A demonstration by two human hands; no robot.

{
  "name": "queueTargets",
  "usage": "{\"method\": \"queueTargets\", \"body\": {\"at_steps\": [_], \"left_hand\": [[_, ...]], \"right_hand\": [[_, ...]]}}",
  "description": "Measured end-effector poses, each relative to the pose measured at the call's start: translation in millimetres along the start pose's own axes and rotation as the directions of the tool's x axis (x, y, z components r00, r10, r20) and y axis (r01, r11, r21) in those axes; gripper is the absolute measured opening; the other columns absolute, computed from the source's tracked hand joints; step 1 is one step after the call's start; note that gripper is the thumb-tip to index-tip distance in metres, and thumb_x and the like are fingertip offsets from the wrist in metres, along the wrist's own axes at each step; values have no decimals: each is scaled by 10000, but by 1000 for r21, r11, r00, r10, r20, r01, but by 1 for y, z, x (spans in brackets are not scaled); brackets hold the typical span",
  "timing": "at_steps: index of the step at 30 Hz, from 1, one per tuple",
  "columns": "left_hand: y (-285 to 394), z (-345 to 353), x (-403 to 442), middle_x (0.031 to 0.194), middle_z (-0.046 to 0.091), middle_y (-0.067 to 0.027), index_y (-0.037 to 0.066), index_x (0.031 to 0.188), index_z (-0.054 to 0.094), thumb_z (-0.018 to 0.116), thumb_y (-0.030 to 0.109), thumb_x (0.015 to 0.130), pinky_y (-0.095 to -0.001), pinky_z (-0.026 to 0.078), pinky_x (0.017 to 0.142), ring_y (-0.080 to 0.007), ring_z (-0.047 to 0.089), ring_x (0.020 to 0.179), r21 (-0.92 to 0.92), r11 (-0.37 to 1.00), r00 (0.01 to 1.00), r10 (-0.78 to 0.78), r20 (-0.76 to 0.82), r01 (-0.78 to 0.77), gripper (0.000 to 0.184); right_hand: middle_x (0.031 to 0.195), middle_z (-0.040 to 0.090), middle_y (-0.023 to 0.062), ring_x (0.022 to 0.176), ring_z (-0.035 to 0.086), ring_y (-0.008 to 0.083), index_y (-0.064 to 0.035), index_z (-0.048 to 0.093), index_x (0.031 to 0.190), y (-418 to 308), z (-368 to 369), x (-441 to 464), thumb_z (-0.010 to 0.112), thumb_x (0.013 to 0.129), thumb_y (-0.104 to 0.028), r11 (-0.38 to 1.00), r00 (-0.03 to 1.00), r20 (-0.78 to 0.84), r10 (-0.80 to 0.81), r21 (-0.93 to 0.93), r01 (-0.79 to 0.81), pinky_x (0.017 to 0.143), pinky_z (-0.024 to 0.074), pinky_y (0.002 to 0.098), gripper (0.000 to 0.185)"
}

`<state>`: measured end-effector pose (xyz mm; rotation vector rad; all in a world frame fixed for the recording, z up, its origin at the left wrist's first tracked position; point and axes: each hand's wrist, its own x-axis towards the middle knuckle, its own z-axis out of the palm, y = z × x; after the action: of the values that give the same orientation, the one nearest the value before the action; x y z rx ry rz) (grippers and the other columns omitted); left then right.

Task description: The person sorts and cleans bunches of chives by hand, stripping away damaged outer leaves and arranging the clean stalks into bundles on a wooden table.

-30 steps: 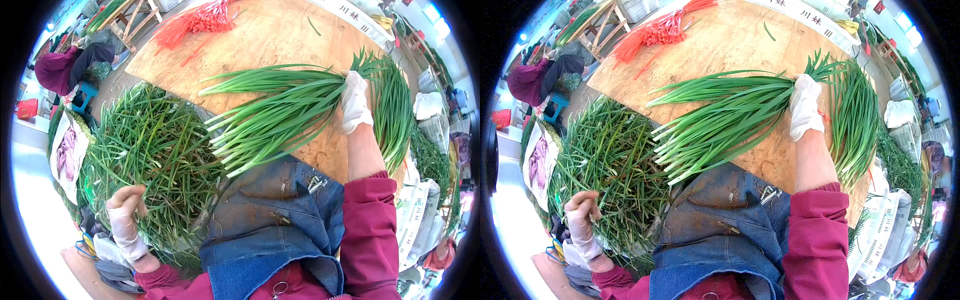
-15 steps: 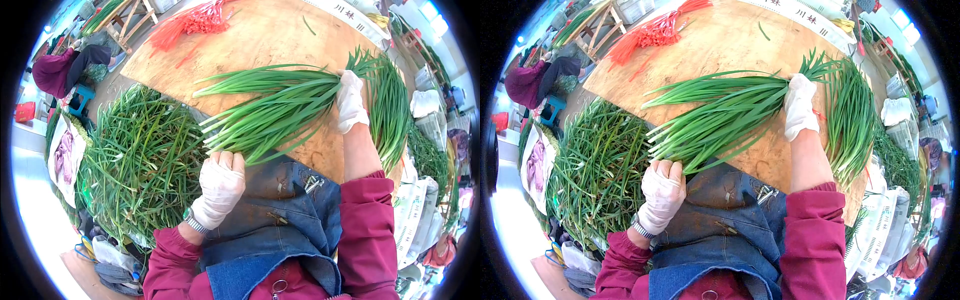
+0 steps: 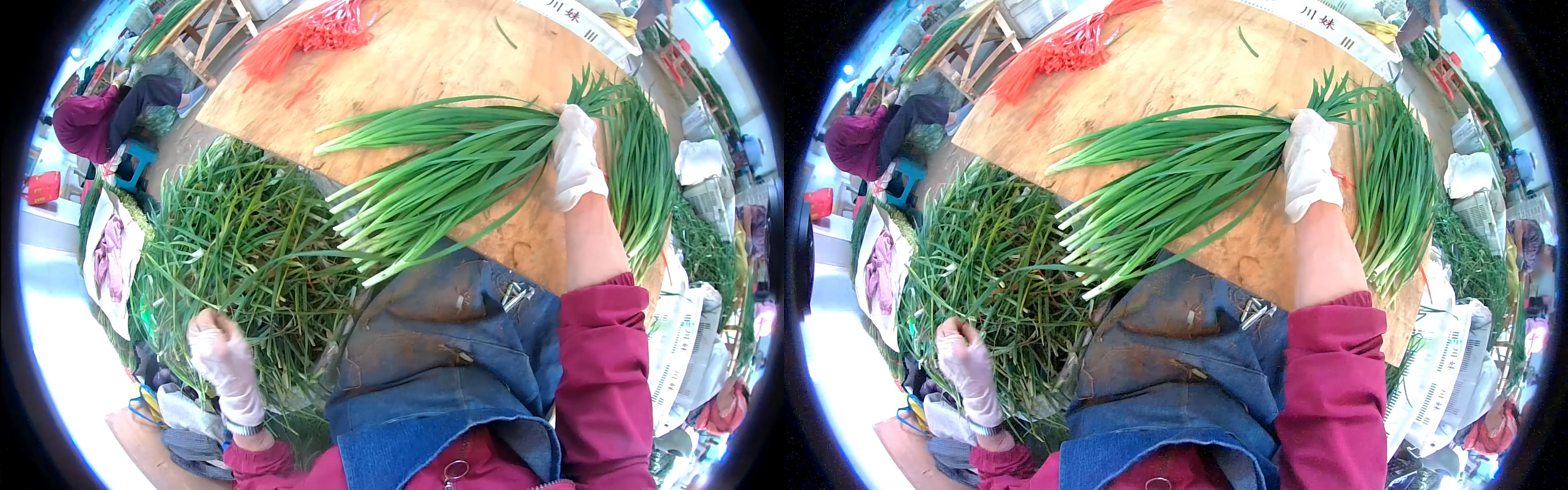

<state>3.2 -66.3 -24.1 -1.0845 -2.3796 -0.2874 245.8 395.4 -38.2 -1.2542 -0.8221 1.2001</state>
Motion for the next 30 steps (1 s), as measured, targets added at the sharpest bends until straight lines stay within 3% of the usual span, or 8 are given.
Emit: {"method": "queueTargets", "body": {"at_steps": [1,6,12,15,16,19,24,30], "left_hand": [[-13,-4,-3,788,524,-130,22,864,541,615,-10,711,-375,454,640,-290,537,727,180,984,998,-13,69,1,173],[79,-18,14,939,551,-138,29,1011,563,670,66,718,-392,437,732,-289,532,836,-425,869,957,289,16,-255,314],[164,15,33,890,579,-112,-1,1052,560,703,94,708,-354,453,669,-248,557,769,-537,753,881,472,37,-380,384],[163,31,26,853,609,-99,-16,1036,564,688,97,759,-291,459,594,-190,570,683,-851,525,955,266,128,-33,324],[166,25,23,801,622,-96,-35,995,583,646,115,818,-243,446,534,-151,564,621,-878,273,884,150,443,393,240],[163,1,44,768,613,-91,-41,966,594,604,165,856,-243,443,521,-147,557,597,-413,-72,414,308,856,908,233],[167,13,38,683,564,-73,-21,907,569,560,210,878,-253,399,470,-128,506,520,-233,-148,275,425,862,961,233],[171,6,26,708,589,-112,-36,932,536,541,149,885,-257,437,451,-149,538,506,-338,-92,350,323,879,936,192]], "right_hand": [[667,547,91,573,508,192,29,559,710,5,-6,6,601,692,-58,999,999,40,-27,-46,29,532,413,339,99],[713,551,91,606,515,198,34,576,752,0,-6,-9,575,757,-149,994,995,84,-51,-88,58,565,431,325,183],[652,548,54,591,491,166,6,575,683,3,-11,-8,584,753,-208,976,972,179,-155,-123,179,577,404,317,225],[663,557,61,597,497,169,12,577,688,-5,-8,-12,579,757,-205,947,980,156,-122,-277,162,584,407,320,228],[668,561,62,604,503,171,17,580,693,-6,-9,-16,579,758,-202,937,975,172,-142,-293,189,590,409,319,228],[670,558,65,603,500,174,23,583,710,-11,-5,-24,580,756,-190,972,987,136,-89,-205,116,593,411,321,218],[679,549,74,610,495,180,24,577,727,5,-11,-3,575,758,-179,973,976,168,-142,-157,168,594,411,322,206],[711,549,83,641,494,182,22,573,737,-7,-10,-24,572,762,-194,951,974,150,-169,-234,201,613,415,318,218]]}}
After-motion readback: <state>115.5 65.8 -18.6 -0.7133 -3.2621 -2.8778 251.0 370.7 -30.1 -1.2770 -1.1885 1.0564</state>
